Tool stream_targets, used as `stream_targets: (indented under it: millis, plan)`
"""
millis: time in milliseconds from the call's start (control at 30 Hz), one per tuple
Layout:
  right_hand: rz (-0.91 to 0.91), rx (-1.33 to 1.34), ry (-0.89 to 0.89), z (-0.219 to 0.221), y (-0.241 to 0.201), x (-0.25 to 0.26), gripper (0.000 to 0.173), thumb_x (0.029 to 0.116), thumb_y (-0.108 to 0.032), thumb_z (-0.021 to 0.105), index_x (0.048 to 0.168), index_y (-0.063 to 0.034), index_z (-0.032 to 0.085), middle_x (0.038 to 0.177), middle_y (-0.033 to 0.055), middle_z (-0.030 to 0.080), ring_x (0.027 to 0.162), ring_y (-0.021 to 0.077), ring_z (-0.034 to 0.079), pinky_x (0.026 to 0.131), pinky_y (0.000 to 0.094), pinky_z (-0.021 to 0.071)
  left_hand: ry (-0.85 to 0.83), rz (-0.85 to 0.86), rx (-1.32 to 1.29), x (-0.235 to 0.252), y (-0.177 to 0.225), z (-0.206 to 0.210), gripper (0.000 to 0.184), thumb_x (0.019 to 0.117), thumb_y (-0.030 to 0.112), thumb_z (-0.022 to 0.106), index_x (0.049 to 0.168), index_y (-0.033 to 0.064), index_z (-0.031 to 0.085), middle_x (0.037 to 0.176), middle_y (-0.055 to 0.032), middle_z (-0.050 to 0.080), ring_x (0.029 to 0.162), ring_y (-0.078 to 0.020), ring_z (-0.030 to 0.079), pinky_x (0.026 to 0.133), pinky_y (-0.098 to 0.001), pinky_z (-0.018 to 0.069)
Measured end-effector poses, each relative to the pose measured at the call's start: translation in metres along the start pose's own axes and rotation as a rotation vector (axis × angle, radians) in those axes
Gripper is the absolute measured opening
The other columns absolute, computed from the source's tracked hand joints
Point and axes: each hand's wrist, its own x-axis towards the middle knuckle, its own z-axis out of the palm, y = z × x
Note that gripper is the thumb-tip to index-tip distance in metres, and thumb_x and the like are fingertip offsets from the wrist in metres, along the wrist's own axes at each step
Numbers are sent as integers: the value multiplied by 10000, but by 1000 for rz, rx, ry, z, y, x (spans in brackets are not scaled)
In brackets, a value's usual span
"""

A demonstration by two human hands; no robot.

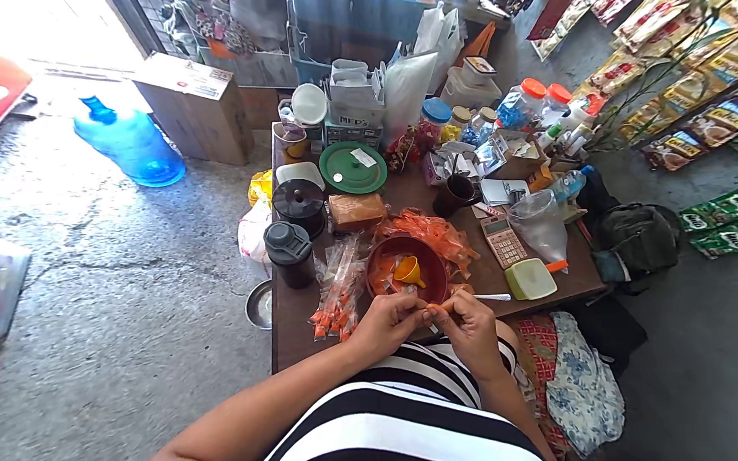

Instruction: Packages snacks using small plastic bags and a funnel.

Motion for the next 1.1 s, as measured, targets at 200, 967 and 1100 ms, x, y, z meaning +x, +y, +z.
stream_targets:
  millis: [200, 967, 1100]
  plan:
    - [-15, 35, -93, -10, -1, 0, 217, 1003, -187, 641, 1039, -7, 757, 959, 37, 692, 849, -15, 655, 787, 124, 561, -10, -14, 19, 0, -1, 0, 204, 1011, 114, 611, 991, -55, 724, 904, -75, 734, 861, 12, 667, 837, -143, 519]
    - [161, 302, -5, -23, 6, -2, 338, 983, -327, 671, 1202, -72, 711, 1110, -46, 691, 937, 6, 649, 836, 189, 567, -4, -66, -15, 1, -1, -2, 206, 1024, 113, 594, 1002, -49, 720, 921, -50, 743, 868, 27, 680, 846, -143, 539]
    - [97, 225, -92, -17, 6, -3, 328, 974, -261, 681, 1181, -10, 730, 1045, 1, 699, 905, -6, 640, 816, 165, 557, -5, -36, 23, 1, -1, -1, 203, 1014, 119, 614, 993, -47, 728, 911, -66, 738, 870, 16, 678, 843, -144, 534]
